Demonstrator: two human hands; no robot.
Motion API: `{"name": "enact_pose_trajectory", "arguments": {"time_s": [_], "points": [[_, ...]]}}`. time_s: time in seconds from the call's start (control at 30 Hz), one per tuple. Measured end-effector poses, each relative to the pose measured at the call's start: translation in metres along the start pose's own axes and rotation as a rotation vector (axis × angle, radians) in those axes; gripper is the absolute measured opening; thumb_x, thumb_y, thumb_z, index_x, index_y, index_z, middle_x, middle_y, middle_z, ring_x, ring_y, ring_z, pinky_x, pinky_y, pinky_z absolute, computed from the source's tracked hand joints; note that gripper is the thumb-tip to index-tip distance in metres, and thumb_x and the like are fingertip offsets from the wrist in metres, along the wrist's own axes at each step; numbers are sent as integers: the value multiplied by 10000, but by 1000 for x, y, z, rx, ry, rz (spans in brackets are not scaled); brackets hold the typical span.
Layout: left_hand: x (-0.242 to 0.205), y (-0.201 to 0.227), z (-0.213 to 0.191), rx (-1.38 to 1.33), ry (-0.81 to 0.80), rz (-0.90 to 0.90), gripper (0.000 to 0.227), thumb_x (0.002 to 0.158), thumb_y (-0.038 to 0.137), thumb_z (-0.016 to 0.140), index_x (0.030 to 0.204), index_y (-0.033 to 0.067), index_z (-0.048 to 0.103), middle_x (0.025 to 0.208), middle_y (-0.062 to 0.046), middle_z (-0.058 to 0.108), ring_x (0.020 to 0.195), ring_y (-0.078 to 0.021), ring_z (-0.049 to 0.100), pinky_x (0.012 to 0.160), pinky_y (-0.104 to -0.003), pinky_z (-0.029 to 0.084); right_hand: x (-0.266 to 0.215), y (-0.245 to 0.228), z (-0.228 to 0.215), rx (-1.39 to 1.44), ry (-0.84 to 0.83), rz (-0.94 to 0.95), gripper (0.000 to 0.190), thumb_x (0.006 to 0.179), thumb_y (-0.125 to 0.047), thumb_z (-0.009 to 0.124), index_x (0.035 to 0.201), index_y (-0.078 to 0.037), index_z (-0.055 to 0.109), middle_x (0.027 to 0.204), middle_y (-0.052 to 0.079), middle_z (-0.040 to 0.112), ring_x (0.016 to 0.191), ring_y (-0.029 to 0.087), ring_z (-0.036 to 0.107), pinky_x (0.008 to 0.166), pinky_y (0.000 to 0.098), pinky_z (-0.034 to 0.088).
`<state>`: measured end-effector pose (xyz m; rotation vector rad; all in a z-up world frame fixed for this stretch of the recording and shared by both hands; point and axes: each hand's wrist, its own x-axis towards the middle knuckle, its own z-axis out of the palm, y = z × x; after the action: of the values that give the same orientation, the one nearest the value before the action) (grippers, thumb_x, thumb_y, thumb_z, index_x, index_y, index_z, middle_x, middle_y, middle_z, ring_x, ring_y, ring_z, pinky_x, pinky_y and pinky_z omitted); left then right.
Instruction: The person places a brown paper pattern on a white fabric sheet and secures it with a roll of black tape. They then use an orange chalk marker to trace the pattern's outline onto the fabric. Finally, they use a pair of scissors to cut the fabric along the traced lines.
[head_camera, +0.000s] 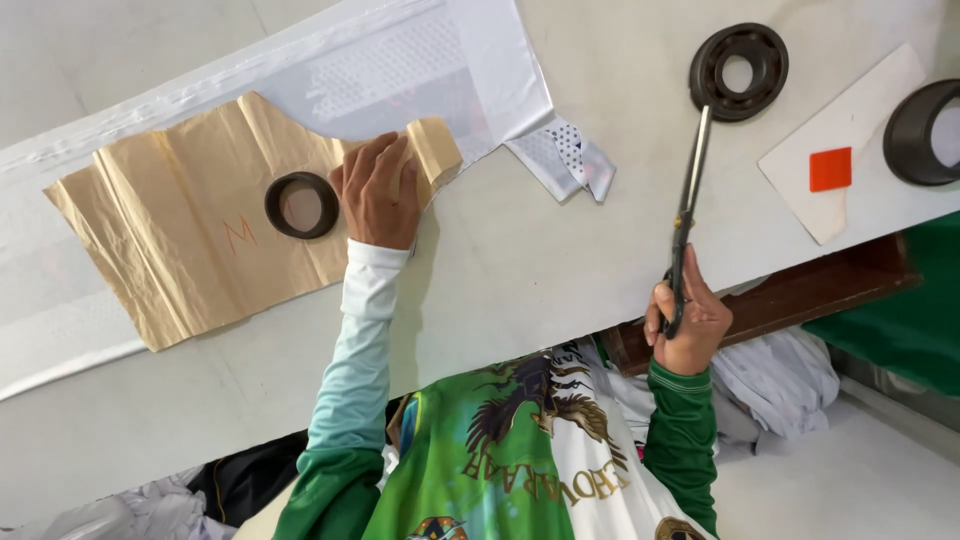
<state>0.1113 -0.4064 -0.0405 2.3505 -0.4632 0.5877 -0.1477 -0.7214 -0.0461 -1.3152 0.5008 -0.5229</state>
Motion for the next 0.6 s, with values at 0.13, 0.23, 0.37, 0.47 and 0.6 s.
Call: {"name": "enact_pose_trajectory", "arguments": {"time_s": [0.13,0.23,0.37,0.47,0.6], "points": [[-1,-7,13,44,-92,92,203,979,239,721,1159,153,757,1155,-33,720,1074,-239,657,836,-378,367,8,0,19,-6,-89,-7,533,934,104,628,1454,40,524,692,190,615,380,175,548,258,240,415],[-2,-4,19,50,-140,82,211,983,258,715,1170,170,756,1187,-30,717,1095,-239,638,868,-393,354,10,8,25,-11,-128,3,542,929,101,632,1456,40,522,711,190,616,383,169,552,260,240,421],[3,4,21,61,-159,84,203,993,248,691,1164,161,758,1193,-47,716,1113,-261,629,887,-424,361,10,6,36,-49,-179,25,561,920,97,639,1464,50,509,722,180,625,391,148,557,270,228,413],[3,5,24,67,-187,101,205,1002,273,670,1151,166,762,1245,-40,691,1145,-263,600,901,-426,348,10,3,43,-45,-199,49,569,914,93,648,1463,58,501,724,181,624,391,141,564,267,220,417],[1,4,29,26,-200,69,227,1015,301,661,1170,171,764,1265,-52,677,1162,-281,594,908,-439,355,11,-3,49,-66,-219,73,589,895,92,663,1459,67,498,723,190,623,379,142,558,259,220,414]]}}
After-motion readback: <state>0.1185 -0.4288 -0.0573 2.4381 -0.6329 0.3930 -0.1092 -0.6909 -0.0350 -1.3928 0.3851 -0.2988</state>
